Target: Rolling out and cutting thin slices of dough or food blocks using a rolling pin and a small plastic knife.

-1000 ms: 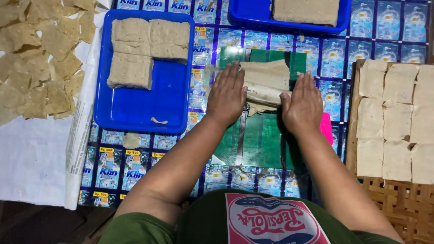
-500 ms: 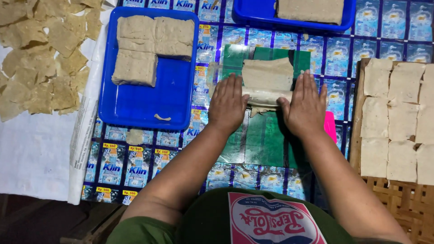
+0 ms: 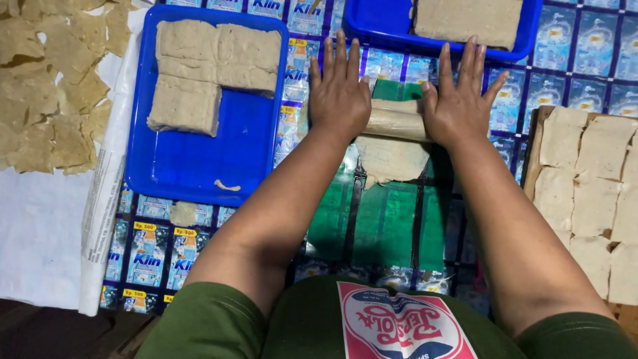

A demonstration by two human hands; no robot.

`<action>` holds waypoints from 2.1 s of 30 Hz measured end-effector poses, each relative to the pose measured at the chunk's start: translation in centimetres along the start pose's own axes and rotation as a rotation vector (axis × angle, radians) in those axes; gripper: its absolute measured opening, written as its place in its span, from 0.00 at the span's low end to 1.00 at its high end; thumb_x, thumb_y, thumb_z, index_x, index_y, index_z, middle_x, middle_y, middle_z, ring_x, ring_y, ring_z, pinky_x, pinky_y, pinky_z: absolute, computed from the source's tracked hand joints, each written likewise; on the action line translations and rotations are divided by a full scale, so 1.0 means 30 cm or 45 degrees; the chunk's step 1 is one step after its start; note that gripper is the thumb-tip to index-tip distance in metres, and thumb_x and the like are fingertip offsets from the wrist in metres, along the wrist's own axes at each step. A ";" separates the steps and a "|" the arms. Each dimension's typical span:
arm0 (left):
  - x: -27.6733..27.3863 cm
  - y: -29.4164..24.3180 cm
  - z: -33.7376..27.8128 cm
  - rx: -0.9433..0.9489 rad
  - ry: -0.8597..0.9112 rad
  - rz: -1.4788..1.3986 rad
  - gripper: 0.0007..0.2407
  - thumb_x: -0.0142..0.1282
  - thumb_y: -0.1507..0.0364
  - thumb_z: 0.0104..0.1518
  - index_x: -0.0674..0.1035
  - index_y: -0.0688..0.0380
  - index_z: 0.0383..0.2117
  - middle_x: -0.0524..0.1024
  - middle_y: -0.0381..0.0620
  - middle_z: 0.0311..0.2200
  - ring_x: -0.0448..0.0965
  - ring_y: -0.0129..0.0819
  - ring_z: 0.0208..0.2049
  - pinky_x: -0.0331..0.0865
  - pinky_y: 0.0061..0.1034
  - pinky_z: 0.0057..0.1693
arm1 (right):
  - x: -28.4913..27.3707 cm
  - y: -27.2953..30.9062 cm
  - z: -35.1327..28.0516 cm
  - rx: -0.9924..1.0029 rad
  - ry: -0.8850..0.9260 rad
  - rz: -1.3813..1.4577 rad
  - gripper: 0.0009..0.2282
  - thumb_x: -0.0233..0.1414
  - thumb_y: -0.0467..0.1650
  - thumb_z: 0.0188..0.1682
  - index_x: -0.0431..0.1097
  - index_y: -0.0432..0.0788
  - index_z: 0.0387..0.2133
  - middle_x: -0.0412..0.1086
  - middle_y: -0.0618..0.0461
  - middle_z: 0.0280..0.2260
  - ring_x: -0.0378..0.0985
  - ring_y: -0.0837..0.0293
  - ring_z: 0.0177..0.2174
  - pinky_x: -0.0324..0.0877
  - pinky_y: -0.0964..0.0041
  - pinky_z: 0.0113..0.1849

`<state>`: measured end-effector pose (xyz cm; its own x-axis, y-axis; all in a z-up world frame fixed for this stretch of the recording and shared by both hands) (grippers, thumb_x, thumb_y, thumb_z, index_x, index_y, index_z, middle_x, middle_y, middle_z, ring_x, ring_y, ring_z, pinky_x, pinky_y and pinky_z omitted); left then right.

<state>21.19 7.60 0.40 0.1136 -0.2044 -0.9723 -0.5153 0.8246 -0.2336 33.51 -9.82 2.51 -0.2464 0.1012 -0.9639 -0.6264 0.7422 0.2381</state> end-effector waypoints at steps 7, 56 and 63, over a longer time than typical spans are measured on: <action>-0.025 -0.007 0.071 -0.085 -0.001 0.016 0.28 0.39 0.67 0.70 0.46 0.67 0.72 0.31 0.59 0.73 0.23 0.48 0.72 0.25 0.50 0.73 | -0.035 0.018 0.047 0.025 -0.159 0.006 0.30 0.37 0.42 0.66 0.38 0.41 0.77 0.22 0.46 0.72 0.17 0.50 0.68 0.14 0.28 0.60; -0.005 -0.023 0.095 0.062 -0.042 0.067 0.27 0.32 0.60 0.72 0.50 0.63 0.72 0.35 0.55 0.74 0.28 0.44 0.73 0.27 0.48 0.74 | -0.048 0.002 0.066 -0.096 -0.242 0.054 0.31 0.33 0.44 0.63 0.45 0.33 0.73 0.34 0.40 0.72 0.29 0.48 0.70 0.18 0.28 0.59; -0.033 -0.021 0.011 0.098 -0.024 0.092 0.29 0.37 0.64 0.66 0.49 0.62 0.73 0.34 0.55 0.74 0.28 0.43 0.74 0.26 0.48 0.73 | -0.012 -0.002 0.026 -0.046 -0.171 -0.007 0.32 0.34 0.45 0.64 0.43 0.36 0.75 0.23 0.42 0.72 0.19 0.48 0.68 0.22 0.29 0.62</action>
<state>21.69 7.45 1.51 0.0947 -0.1337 -0.9865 -0.4562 0.8750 -0.1624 34.21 -9.40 2.75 -0.1434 0.1864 -0.9720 -0.6541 0.7191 0.2344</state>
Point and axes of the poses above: each hand's wrist, its own z-axis towards the middle knuckle, its own x-axis out of the palm, y = z × x, the point moved 1 cm from there along z, towards the middle knuckle
